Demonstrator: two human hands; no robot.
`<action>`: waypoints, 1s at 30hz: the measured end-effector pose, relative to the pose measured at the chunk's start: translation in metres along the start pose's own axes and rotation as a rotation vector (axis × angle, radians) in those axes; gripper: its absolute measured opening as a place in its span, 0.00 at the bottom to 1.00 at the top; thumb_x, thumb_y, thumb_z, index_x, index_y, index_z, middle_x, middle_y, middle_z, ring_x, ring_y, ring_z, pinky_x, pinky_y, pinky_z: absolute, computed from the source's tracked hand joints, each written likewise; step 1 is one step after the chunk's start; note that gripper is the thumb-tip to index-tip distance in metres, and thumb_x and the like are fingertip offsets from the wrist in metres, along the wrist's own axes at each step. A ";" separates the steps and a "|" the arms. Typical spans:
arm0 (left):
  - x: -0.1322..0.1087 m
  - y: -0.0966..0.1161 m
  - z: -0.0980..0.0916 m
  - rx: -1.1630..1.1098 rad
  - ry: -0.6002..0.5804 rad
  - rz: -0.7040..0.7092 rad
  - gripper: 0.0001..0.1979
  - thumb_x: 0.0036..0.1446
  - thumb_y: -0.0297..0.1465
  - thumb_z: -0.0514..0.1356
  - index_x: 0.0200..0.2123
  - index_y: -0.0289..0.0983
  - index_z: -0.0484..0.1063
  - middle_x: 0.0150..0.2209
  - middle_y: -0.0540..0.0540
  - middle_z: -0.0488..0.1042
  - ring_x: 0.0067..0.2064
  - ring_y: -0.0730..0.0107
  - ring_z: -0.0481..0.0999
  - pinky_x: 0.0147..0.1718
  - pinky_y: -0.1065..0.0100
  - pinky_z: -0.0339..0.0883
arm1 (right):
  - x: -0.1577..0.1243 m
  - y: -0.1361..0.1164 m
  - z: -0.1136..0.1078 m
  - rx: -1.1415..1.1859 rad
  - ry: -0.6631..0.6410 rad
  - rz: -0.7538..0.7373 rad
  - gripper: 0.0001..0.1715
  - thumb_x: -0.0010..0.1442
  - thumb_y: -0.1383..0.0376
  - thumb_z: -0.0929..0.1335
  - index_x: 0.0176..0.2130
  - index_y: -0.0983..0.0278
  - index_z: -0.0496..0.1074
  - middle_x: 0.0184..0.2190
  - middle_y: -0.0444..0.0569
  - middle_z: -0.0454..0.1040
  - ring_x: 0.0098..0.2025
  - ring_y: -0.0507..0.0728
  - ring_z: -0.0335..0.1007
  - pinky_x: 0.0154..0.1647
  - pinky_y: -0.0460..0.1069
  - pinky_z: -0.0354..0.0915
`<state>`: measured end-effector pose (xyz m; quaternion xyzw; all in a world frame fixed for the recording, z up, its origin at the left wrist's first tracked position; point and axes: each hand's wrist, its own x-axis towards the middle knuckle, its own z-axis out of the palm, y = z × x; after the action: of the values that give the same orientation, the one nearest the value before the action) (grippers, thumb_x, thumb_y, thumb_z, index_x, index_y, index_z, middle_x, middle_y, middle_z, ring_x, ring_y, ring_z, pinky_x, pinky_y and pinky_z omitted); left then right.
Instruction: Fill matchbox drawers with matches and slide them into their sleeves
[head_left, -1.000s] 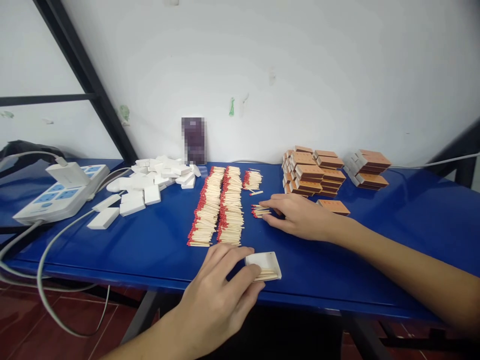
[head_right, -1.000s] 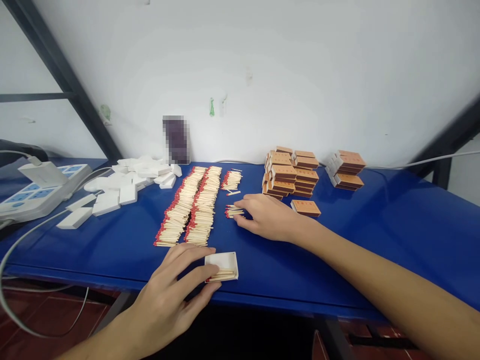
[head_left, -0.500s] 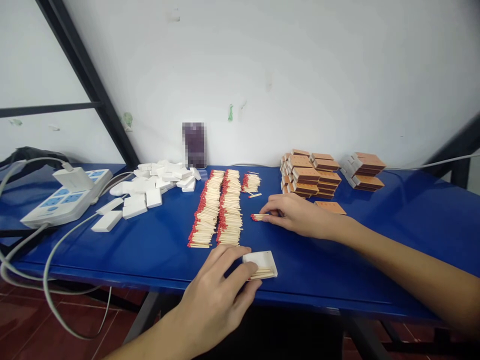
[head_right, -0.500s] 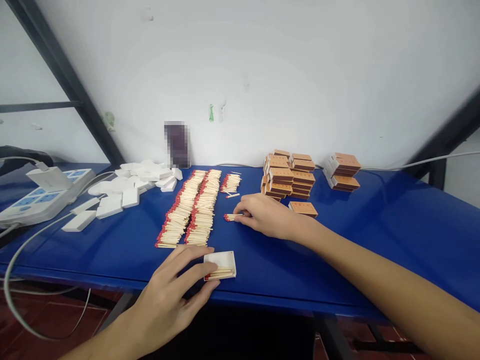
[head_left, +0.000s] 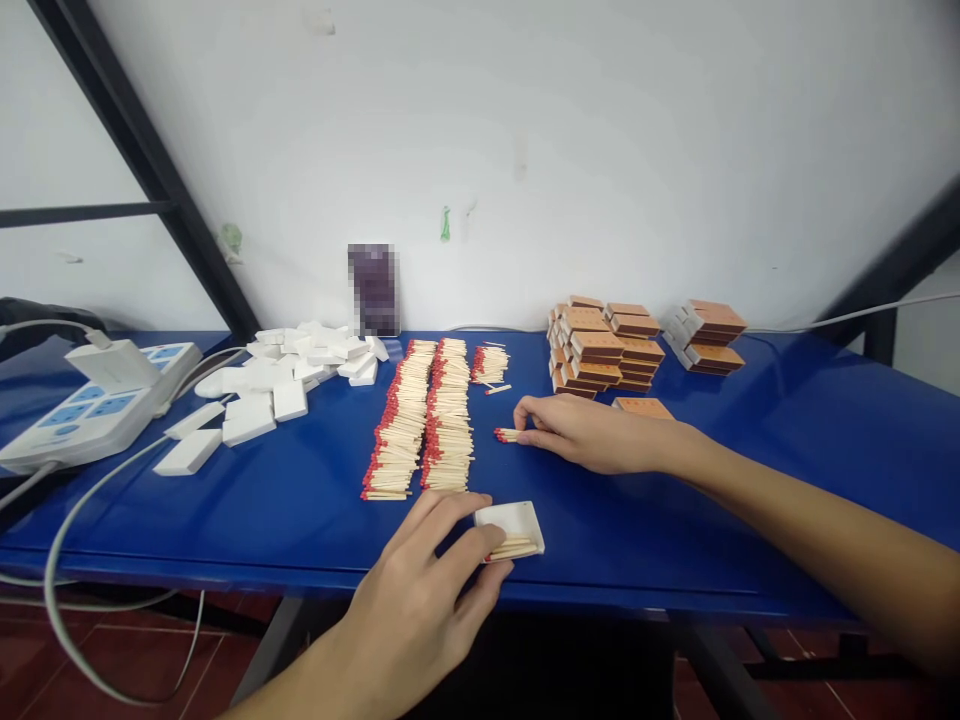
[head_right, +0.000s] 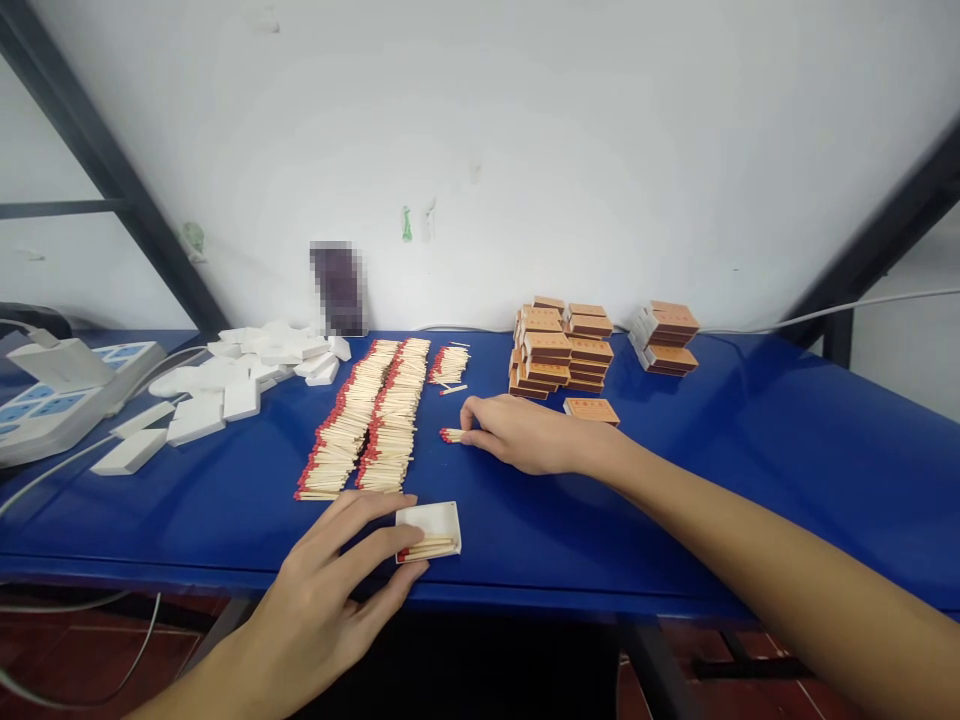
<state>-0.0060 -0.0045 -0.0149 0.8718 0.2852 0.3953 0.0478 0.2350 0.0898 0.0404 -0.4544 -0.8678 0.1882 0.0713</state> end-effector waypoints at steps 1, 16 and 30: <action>0.000 0.000 0.000 -0.003 -0.003 0.000 0.09 0.63 0.21 0.60 0.46 0.37 0.71 0.47 0.40 0.73 0.48 0.61 0.74 0.50 0.58 0.72 | 0.000 0.000 0.000 -0.001 -0.002 -0.006 0.20 0.70 0.50 0.58 0.39 0.61 0.67 0.34 0.50 0.74 0.35 0.57 0.69 0.37 0.50 0.61; 0.002 0.001 0.000 -0.014 -0.001 -0.007 0.08 0.63 0.21 0.60 0.44 0.36 0.70 0.47 0.41 0.72 0.48 0.61 0.73 0.49 0.60 0.71 | 0.006 0.001 0.010 -0.062 0.035 -0.046 0.19 0.70 0.51 0.59 0.41 0.62 0.66 0.34 0.49 0.74 0.34 0.56 0.68 0.34 0.49 0.58; 0.002 0.002 0.000 0.001 0.004 0.000 0.12 0.63 0.21 0.60 0.49 0.35 0.69 0.48 0.41 0.72 0.49 0.62 0.72 0.52 0.61 0.69 | 0.006 0.001 0.006 0.019 -0.009 0.019 0.15 0.65 0.53 0.64 0.36 0.62 0.68 0.25 0.41 0.68 0.25 0.51 0.59 0.27 0.47 0.52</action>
<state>-0.0043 -0.0049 -0.0129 0.8710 0.2857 0.3969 0.0467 0.2304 0.0941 0.0343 -0.4608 -0.8620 0.1991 0.0697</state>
